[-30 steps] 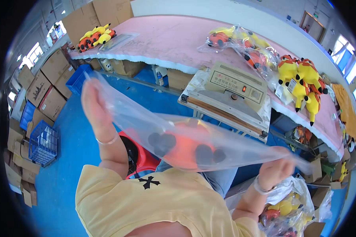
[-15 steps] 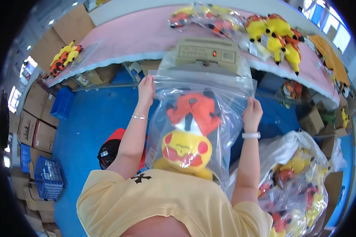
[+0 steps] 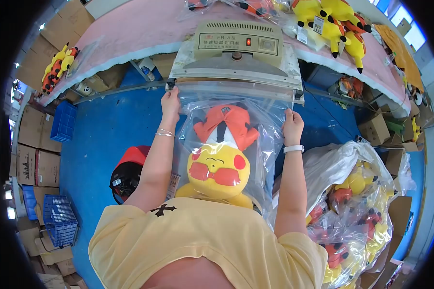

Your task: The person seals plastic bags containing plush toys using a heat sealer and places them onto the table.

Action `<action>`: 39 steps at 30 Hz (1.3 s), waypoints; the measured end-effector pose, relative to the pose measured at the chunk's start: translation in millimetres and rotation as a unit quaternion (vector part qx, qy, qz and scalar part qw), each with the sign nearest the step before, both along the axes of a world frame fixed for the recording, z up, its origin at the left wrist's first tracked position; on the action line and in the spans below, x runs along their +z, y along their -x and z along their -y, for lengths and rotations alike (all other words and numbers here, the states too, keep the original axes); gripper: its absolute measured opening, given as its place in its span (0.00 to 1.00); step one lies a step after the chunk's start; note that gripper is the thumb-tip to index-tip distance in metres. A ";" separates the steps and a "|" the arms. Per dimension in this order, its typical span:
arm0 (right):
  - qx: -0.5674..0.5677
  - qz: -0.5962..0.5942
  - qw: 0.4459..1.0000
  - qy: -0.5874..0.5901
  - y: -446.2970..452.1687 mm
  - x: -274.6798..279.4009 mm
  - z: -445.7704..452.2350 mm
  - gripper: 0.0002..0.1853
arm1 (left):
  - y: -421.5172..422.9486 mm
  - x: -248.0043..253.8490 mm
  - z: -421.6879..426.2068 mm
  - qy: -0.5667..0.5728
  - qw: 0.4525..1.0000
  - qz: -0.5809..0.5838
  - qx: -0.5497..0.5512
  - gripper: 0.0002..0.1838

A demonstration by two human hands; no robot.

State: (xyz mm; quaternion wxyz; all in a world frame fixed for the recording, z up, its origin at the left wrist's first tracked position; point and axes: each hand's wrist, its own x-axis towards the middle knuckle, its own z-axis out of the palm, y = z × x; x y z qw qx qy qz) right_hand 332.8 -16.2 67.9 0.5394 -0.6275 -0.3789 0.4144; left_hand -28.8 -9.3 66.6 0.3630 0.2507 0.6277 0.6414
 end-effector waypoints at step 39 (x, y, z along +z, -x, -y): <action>-0.027 -0.052 0.998 0.025 1.4 22.4 -9.6 0.15 | -5.1 -4.2 -5.1 -0.146 0.986 -0.074 0.015 0.08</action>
